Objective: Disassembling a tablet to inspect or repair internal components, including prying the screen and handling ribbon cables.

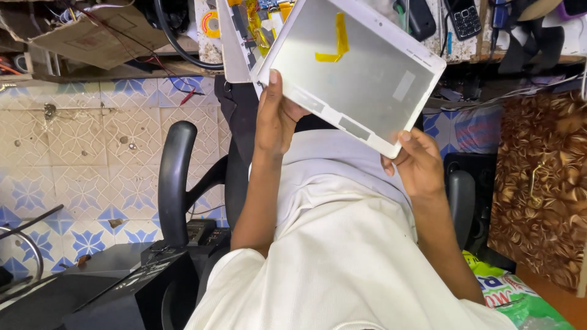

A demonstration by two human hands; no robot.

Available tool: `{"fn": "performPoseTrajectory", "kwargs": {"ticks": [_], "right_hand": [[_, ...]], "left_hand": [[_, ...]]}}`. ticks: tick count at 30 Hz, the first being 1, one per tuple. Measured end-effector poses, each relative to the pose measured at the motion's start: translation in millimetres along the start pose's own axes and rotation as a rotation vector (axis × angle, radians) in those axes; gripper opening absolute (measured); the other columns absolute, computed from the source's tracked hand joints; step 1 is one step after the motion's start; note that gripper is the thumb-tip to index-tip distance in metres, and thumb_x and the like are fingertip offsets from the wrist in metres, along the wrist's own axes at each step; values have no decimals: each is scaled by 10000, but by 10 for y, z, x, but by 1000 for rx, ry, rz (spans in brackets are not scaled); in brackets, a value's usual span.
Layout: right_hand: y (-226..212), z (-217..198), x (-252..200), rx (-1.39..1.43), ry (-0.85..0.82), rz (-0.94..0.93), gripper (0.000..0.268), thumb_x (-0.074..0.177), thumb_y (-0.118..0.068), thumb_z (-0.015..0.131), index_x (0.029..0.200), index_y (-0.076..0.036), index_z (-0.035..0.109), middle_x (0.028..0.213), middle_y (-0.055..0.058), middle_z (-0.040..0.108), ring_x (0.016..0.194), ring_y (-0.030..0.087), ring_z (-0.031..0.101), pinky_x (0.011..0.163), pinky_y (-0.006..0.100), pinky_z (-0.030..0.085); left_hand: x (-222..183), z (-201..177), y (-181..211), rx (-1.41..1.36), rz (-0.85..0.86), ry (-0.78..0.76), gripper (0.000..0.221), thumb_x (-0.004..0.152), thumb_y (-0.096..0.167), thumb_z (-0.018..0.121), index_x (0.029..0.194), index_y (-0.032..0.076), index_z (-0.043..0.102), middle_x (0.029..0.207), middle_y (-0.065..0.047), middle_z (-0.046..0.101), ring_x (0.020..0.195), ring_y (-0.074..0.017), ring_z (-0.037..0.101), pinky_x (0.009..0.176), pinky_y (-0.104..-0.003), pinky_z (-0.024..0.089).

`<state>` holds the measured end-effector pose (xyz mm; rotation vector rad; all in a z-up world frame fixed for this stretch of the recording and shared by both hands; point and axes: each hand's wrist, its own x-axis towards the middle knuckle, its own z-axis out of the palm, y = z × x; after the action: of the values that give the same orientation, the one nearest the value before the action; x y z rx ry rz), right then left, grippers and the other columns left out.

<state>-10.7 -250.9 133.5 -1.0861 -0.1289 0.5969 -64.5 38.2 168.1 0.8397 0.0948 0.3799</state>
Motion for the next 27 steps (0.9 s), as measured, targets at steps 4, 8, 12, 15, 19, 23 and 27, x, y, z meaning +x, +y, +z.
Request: {"fn": "performPoseTrajectory", "kwargs": {"ticks": [4, 8, 12, 15, 19, 23, 27], "right_hand": [[-166, -224, -29, -38, -53, 30, 255, 1035, -182, 554, 989, 61, 615, 710, 234, 654, 528, 277, 695, 368, 321, 537], [-458, -87, -113, -127, -26, -5, 236, 1055, -178, 541, 1003, 38, 620, 714, 171, 645, 544, 226, 685, 400, 298, 547], [-641, -74, -126, -296, -13, -112, 244, 1083, -182, 522, 1009, 38, 595, 649, 145, 570, 515, 207, 629, 415, 287, 495], [-907, 331, -312, -366, 99, 20, 326, 1017, -364, 630, 846, -91, 579, 667, 33, 546, 523, 150, 507, 466, 238, 423], [-922, 271, -394, -309, 75, 8, 316, 1041, -327, 600, 835, -87, 588, 638, 26, 525, 525, 148, 497, 474, 244, 425], [-937, 232, -447, -281, 61, -9, 304, 1031, -313, 599, 842, -76, 585, 624, 33, 507, 527, 156, 490, 472, 253, 419], [-979, 226, -477, -313, 53, -19, 319, 1041, -314, 584, 831, -74, 593, 635, 32, 527, 511, 160, 500, 468, 248, 433]], "left_hand": [[-73, 70, 23, 10, -37, -20, 553, 1091, 334, 520, 1461, -69, 437, 1273, -284, 647, 1068, -388, 739, 873, -534, 670], [-184, 166, 7, -71, -83, -59, 549, 1086, 278, 538, 1461, -102, 409, 1279, -337, 612, 1057, -428, 729, 885, -615, 636], [-260, 362, 152, -172, -109, -139, 628, 1112, 361, 500, 1548, -56, 326, 1440, -331, 502, 1236, -448, 641, 996, -701, 547], [-332, 611, 546, -295, -312, -66, 710, 1009, 443, 522, 1609, 117, 325, 1513, -172, 548, 1367, -352, 582, 1048, -603, 582], [-354, 611, 642, -383, -368, -114, 866, 927, 593, 412, 1631, 104, 294, 1544, -246, 498, 1418, -442, 519, 1090, -719, 503], [-359, 604, 670, -364, -380, -194, 922, 912, 671, 350, 1617, 78, 325, 1547, -231, 506, 1421, -423, 526, 1125, -695, 495], [-358, 591, 702, -351, -363, -207, 910, 926, 656, 377, 1592, 36, 355, 1534, -235, 514, 1410, -407, 535, 1113, -682, 510]]}}
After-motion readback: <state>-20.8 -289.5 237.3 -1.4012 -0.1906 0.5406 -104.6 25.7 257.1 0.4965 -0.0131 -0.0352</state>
